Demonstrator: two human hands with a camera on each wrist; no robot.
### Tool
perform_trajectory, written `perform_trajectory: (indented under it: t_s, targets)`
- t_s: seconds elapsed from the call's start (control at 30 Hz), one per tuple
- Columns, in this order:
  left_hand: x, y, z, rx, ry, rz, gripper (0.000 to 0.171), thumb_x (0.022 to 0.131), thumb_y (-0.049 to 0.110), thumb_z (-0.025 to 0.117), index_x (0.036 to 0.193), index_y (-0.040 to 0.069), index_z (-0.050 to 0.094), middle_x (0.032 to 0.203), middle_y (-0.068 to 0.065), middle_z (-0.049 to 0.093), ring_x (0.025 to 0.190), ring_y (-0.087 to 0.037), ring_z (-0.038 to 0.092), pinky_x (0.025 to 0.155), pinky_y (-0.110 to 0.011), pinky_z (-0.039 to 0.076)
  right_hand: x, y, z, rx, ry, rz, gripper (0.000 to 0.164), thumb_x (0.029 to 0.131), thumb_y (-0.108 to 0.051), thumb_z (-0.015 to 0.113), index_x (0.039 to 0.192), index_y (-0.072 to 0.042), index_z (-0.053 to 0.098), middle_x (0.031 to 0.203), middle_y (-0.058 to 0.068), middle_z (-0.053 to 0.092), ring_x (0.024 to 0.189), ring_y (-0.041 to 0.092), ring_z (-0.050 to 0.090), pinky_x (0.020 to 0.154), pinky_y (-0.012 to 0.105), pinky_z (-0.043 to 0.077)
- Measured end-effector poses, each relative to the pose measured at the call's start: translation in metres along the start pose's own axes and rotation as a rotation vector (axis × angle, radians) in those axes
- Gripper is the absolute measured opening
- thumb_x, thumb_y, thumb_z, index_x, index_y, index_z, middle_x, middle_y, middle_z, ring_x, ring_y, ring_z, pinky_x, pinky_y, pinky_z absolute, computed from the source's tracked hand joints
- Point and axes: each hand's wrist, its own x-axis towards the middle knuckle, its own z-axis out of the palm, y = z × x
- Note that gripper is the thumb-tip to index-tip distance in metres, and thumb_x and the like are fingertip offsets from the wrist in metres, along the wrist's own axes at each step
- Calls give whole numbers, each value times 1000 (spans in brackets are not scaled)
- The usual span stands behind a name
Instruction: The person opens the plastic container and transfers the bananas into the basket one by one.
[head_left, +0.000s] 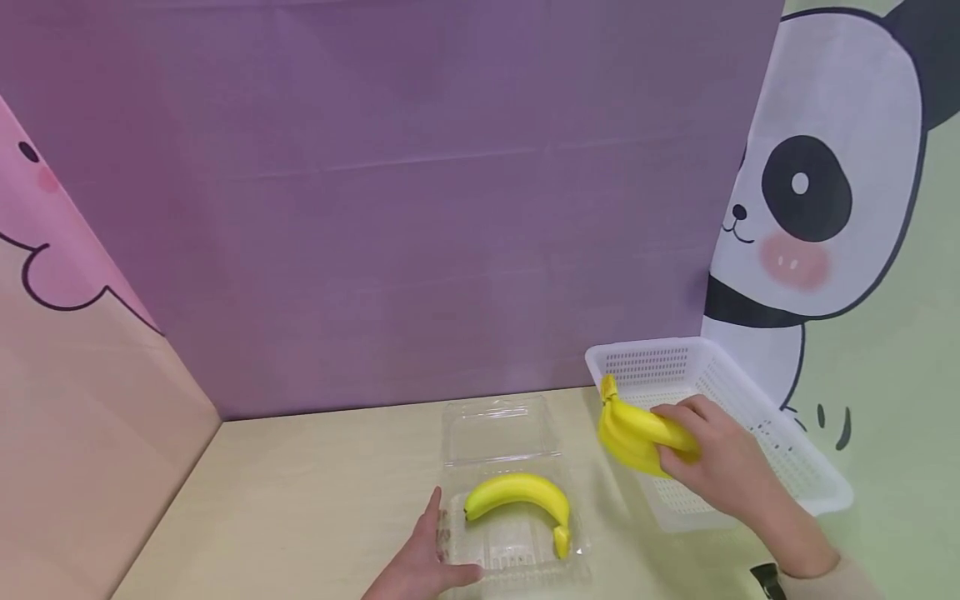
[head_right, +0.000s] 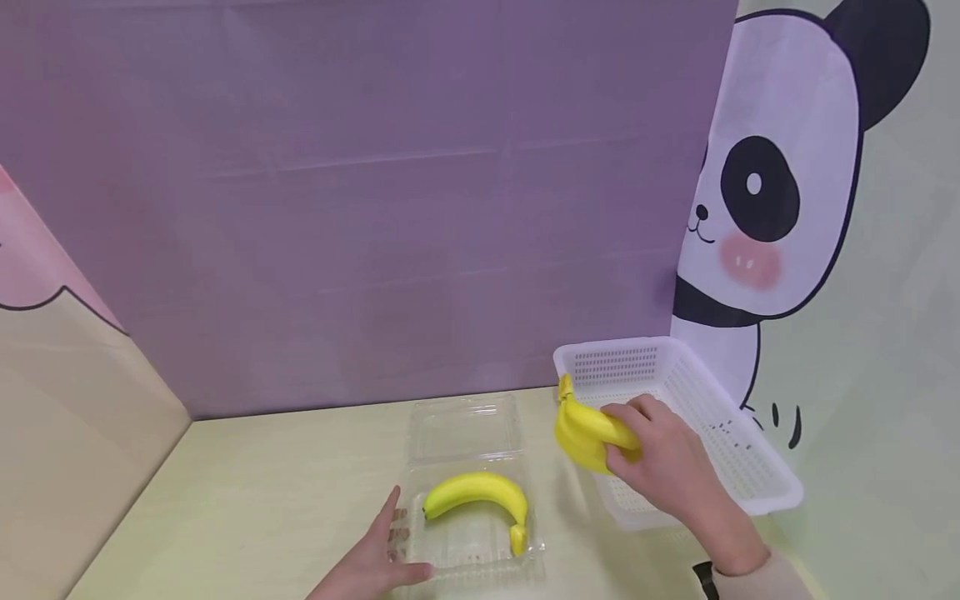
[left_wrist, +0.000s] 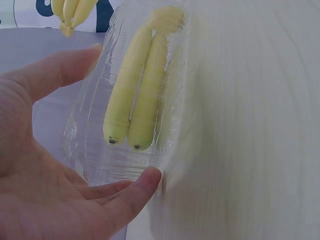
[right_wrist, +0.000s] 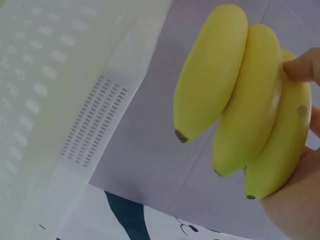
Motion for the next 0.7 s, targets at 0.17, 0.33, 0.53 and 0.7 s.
perform_trajectory:
  t_s: [0.17, 0.33, 0.53, 0.7]
  targets:
    - [-1, 0, -1, -8, -7, 3, 128, 79, 25, 89, 159, -3, -8, 158, -42, 10, 141, -60, 23, 108, -71, 29, -3, 8, 0, -19, -5, 33, 39, 67, -9, 80, 105, -9, 71, 90, -2, 60, 73, 9, 48, 56, 28, 45]
    - [-2, 0, -1, -6, -4, 13, 128, 79, 25, 89, 159, -3, -8, 159, -41, 9, 142, -60, 21, 109, -71, 27, -6, 14, -1, -25, -6, 70, 40, 66, -8, 81, 106, -10, 73, 91, -2, 61, 77, 13, 48, 57, 30, 43]
    - [-3, 0, 0, 5, 1, 23, 128, 79, 25, 88, 160, -2, -7, 160, -40, 11, 143, -58, 22, 110, -70, 28, -10, 20, -1, -43, -1, 91, 42, 66, -8, 81, 107, -10, 73, 91, -1, 63, 79, 18, 50, 59, 33, 40]
    - [-2, 0, 0, -4, -2, 13, 128, 80, 25, 88, 160, -2, -8, 159, -40, 10, 142, -58, 24, 109, -70, 29, -13, 25, -1, -62, 11, 76, 41, 65, -8, 79, 105, -10, 72, 89, 2, 64, 75, 21, 49, 62, 36, 34]
